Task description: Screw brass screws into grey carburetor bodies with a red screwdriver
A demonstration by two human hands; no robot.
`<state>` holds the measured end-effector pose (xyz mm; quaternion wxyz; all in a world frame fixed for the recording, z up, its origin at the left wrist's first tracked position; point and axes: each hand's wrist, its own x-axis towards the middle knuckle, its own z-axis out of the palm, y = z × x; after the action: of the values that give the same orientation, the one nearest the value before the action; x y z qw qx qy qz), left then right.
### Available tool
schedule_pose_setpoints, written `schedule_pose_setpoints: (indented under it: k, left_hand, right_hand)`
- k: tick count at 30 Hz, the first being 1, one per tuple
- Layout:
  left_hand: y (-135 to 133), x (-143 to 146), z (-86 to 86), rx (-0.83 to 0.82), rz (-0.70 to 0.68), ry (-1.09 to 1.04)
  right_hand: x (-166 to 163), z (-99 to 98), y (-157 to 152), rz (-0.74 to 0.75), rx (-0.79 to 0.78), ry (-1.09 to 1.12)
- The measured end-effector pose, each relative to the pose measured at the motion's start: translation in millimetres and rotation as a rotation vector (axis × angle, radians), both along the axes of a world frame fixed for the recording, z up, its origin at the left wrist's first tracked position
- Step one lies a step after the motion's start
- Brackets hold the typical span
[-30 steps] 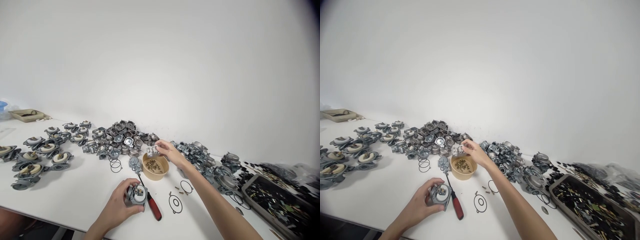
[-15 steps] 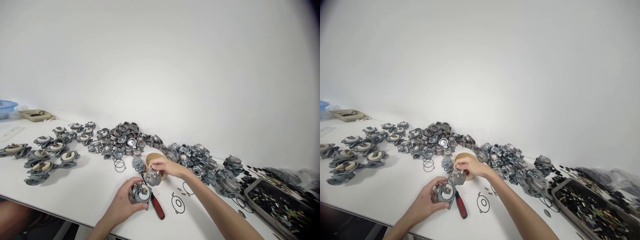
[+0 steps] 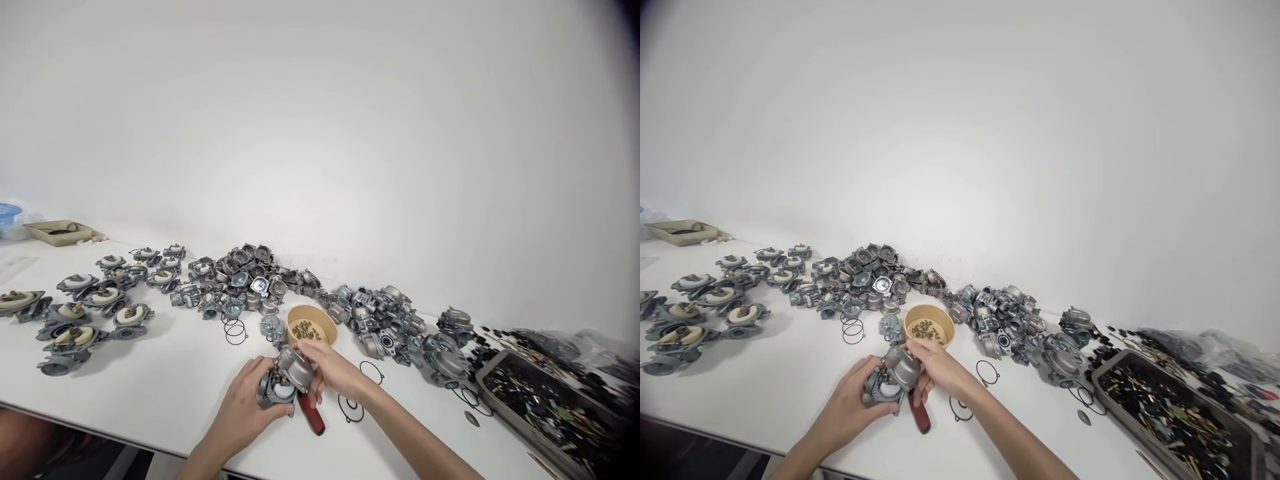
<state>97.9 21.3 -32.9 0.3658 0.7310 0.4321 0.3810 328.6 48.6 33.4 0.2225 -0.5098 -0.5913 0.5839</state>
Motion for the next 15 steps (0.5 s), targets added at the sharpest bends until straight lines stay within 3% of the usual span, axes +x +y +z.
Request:
schedule_pose_setpoints:
  k: [10, 15]
  left_hand:
    - [-2, 3, 5.4, 0.003, -0.014, -0.03]
    - [2, 2, 0.3, -0.059, -0.015, -0.046]
  right_hand:
    - [3, 12.1, -35, 0.144, 0.352, -0.148]
    - [-5, -0.7, -30, 0.077, 0.306, -0.09]
